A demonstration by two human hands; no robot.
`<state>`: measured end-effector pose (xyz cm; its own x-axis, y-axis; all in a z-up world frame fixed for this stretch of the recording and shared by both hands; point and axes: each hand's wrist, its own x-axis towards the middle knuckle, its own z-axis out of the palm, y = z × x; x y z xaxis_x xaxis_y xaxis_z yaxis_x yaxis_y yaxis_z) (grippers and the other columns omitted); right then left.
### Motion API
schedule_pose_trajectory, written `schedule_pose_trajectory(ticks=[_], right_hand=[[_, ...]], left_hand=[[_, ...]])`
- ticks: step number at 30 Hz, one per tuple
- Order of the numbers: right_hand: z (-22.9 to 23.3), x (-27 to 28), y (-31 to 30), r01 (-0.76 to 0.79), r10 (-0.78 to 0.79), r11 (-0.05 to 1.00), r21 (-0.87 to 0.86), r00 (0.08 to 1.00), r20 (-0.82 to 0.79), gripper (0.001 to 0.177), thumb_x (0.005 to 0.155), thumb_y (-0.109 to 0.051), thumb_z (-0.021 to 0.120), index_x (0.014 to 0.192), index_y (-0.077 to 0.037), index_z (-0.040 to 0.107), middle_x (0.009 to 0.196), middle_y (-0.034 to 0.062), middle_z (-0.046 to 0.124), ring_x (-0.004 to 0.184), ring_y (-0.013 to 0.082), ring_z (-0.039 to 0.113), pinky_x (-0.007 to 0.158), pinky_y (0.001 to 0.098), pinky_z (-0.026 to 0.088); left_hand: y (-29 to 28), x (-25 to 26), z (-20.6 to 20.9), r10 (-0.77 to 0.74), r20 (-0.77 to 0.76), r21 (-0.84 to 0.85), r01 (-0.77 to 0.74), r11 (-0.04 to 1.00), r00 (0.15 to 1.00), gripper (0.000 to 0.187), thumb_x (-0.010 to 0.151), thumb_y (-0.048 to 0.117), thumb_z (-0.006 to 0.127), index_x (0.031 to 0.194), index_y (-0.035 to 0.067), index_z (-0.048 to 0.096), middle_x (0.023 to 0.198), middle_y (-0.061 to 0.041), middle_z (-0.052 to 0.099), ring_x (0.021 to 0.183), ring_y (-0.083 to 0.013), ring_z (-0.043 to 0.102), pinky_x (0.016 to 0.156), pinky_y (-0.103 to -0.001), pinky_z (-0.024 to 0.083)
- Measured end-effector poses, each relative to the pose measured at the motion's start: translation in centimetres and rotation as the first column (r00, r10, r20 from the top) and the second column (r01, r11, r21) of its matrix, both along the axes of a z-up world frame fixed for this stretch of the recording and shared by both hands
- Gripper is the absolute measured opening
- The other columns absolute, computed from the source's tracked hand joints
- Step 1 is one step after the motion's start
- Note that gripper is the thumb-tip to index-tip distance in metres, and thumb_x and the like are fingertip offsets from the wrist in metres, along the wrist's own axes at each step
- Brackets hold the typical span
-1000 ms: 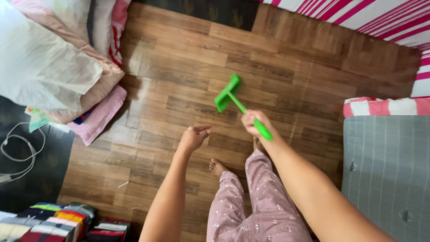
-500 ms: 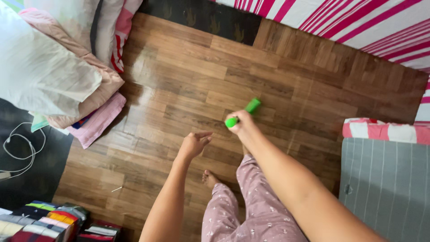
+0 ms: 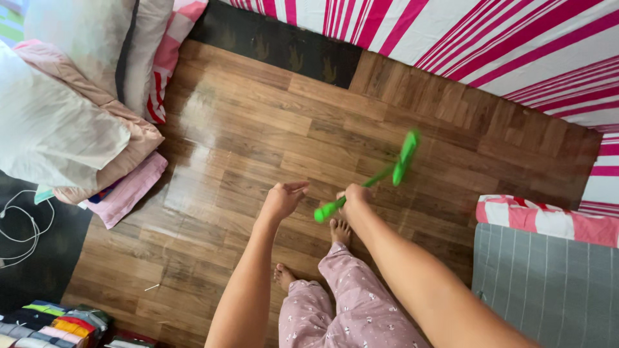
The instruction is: The person sweeps the wooden floor with a green broom, then moves a brown cushion and a green neck pillow. They fold a mattress and arrange several pillows and blankets on the floor.
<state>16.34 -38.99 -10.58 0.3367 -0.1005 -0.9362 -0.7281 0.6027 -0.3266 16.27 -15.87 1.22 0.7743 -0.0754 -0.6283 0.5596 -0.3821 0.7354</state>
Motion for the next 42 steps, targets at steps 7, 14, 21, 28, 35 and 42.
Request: schedule_pose_trajectory(ticks=[7, 14, 21, 28, 35, 42], right_hand=[[-2.5, 8.9, -0.5, -0.017, -0.020, 0.846, 0.533, 0.998, 0.065, 0.015, 0.097, -0.002, 0.052, 0.107, -0.007, 0.042, 0.068, 0.0025, 0.051, 0.048, 0.0131, 0.049, 0.036, 0.0268, 0.036], [5.8, 11.1, -7.7, -0.249, 0.201, 0.954, 0.168, 0.944, 0.261, 0.012, 0.099, -0.006, 0.055, 0.110, -0.008, 0.050, 0.063, 0.0022, 0.049, 0.044, 0.0127, 0.045, 0.035, 0.0279, 0.037], [2.8, 13.6, -5.9, -0.262, 0.263, 0.957, -0.126, 0.965, -0.009, 0.009, 0.097, -0.008, 0.057, 0.101, -0.010, 0.049, 0.064, 0.0009, 0.049, 0.046, 0.0110, 0.047, 0.035, 0.0257, 0.035], [8.6, 21.8, 1.8, -0.389, 0.311, 0.888, 0.246, 0.900, 0.304, 0.014, 0.097, -0.012, 0.060, 0.093, -0.010, 0.047, 0.066, -0.0017, 0.050, 0.048, 0.0069, 0.047, 0.035, 0.0208, 0.033], [8.3, 23.6, -1.1, -0.227, 0.236, 0.968, -0.109, 0.968, 0.081, 0.008, 0.093, -0.004, 0.052, 0.096, -0.011, 0.050, 0.061, 0.0014, 0.047, 0.045, 0.0146, 0.046, 0.036, 0.0305, 0.034], [-1.9, 26.5, -3.8, -0.119, 0.100, 0.934, 0.336, 0.992, 0.072, 0.012, 0.097, 0.001, 0.049, 0.099, -0.009, 0.043, 0.066, 0.0037, 0.047, 0.050, 0.0154, 0.049, 0.040, 0.0315, 0.041]], left_hand=[[-2.5, 2.4, -0.4, -0.165, 0.240, 0.096, 0.145, 0.985, 0.957, 0.032, 0.085, 0.016, 0.071, 0.116, 0.016, 0.079, 0.117, -0.015, 0.075, 0.108, -0.0263, 0.073, 0.093, -0.035, 0.055], [-3.5, 4.2, -0.1, -0.142, 0.134, 0.091, 0.131, 0.987, 0.981, 0.027, 0.086, 0.020, 0.074, 0.111, 0.016, 0.080, 0.108, -0.015, 0.077, 0.104, -0.0262, 0.075, 0.092, -0.035, 0.057], [-2.2, 10.9, 0.9, -0.037, -0.191, 0.072, 0.052, 0.996, 0.981, 0.028, 0.091, 0.022, 0.071, 0.119, 0.020, 0.078, 0.094, -0.018, 0.079, 0.087, -0.0334, 0.075, 0.078, -0.041, 0.060], [-0.1, 16.4, -1.7, -0.189, 0.076, 0.113, 0.179, 0.977, 0.979, 0.026, 0.087, 0.022, 0.076, 0.112, 0.019, 0.080, 0.102, -0.013, 0.078, 0.092, -0.0237, 0.077, 0.083, -0.035, 0.059], [1.9, 21.6, -4.4, -0.218, 0.149, 0.139, 0.198, 0.970, 0.965, 0.026, 0.086, 0.027, 0.076, 0.111, 0.021, 0.080, 0.104, -0.013, 0.078, 0.098, -0.0267, 0.077, 0.085, -0.037, 0.059], [-2.1, 25.9, -3.4, -0.266, 0.026, 0.255, 0.250, 0.934, 0.964, 0.036, 0.086, 0.036, 0.075, 0.121, 0.026, 0.076, 0.097, -0.025, 0.073, 0.096, -0.0372, 0.073, 0.085, -0.044, 0.058]])
